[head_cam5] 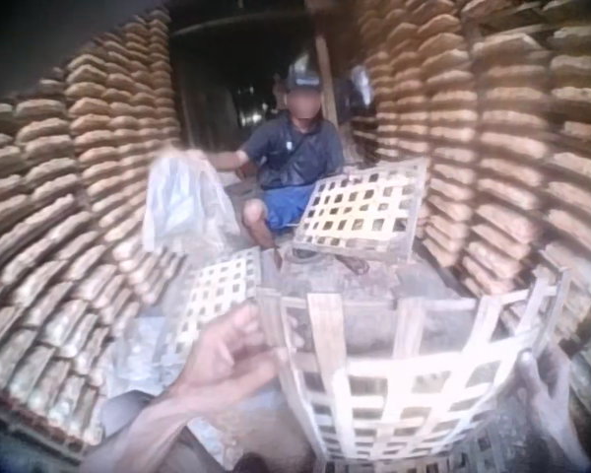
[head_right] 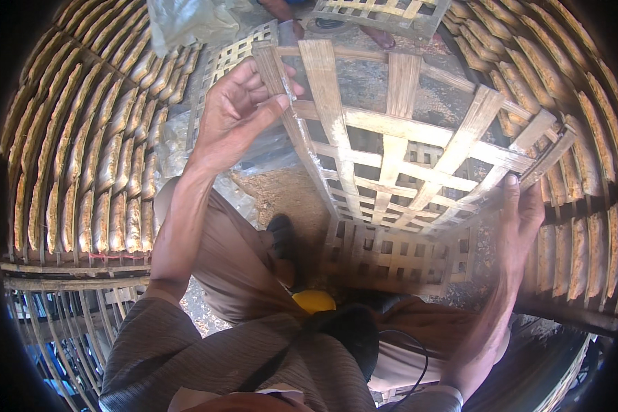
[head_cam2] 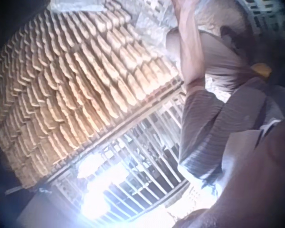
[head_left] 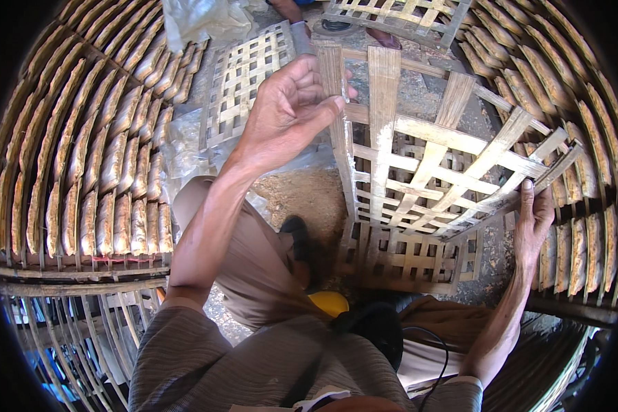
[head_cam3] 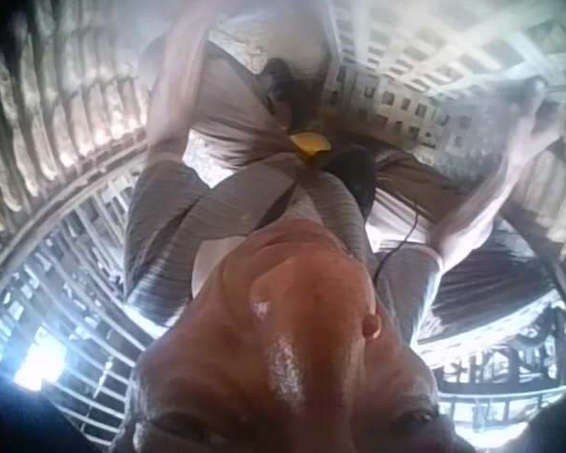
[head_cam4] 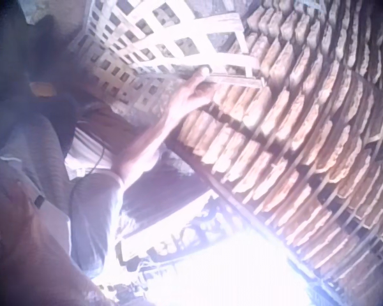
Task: The person assembles a wooden lattice structure by hand, interlocking slats and adjusting the frame. They rotate the lattice to inspect and tighten connections, then place it on the floor among other similar pieces.
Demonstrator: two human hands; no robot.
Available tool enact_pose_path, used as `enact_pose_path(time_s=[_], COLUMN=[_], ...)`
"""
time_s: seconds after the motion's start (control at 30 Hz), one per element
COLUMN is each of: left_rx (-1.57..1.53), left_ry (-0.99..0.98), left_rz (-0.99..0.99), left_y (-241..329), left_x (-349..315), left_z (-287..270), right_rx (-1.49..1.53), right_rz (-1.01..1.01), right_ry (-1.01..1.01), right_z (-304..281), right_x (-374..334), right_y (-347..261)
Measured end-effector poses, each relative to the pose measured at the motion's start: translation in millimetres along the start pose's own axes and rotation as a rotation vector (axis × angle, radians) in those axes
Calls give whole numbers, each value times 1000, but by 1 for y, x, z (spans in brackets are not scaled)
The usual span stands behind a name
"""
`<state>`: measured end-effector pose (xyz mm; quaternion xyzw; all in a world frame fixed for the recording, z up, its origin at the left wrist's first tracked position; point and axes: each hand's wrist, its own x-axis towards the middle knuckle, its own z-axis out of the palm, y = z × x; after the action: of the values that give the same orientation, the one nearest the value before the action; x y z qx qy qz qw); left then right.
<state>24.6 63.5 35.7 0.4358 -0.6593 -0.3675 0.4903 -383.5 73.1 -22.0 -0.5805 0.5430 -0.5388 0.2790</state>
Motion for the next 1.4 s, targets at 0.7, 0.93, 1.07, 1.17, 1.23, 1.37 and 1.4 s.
enact_pose_path(time_s=[0.7, 0.93, 1.07, 1.17, 1.23, 1.37, 1.4], left_rx=[110, -119, 89, 108, 85, 269, 504], left_ry=[-14, -17, -58, -98, -119, 0, 113], left_rz=[13, -199, -146, -117, -146, -9, 153], left_y=[2, 0, -1, -5, -4, -8, -17], left_x=[0, 3, 2, 0, 0, 7, 8], left_z=[-2, 5, 0, 3, 7, 0, 0], right_rx=[-4, -68, -79, -50, -48, -52, -49], right_rz=[20, 66, 88, 87, 92, 71, 55], right_ry=[-60, -54, -60, -56, -50, -52, -53], right_z=[-2, -8, -7, -5, -6, -5, -4], right_x=[-6, -4, -4, -5, -5, -4, -6], right_y=[-10, -3, -5, -7, -7, -9, -10])
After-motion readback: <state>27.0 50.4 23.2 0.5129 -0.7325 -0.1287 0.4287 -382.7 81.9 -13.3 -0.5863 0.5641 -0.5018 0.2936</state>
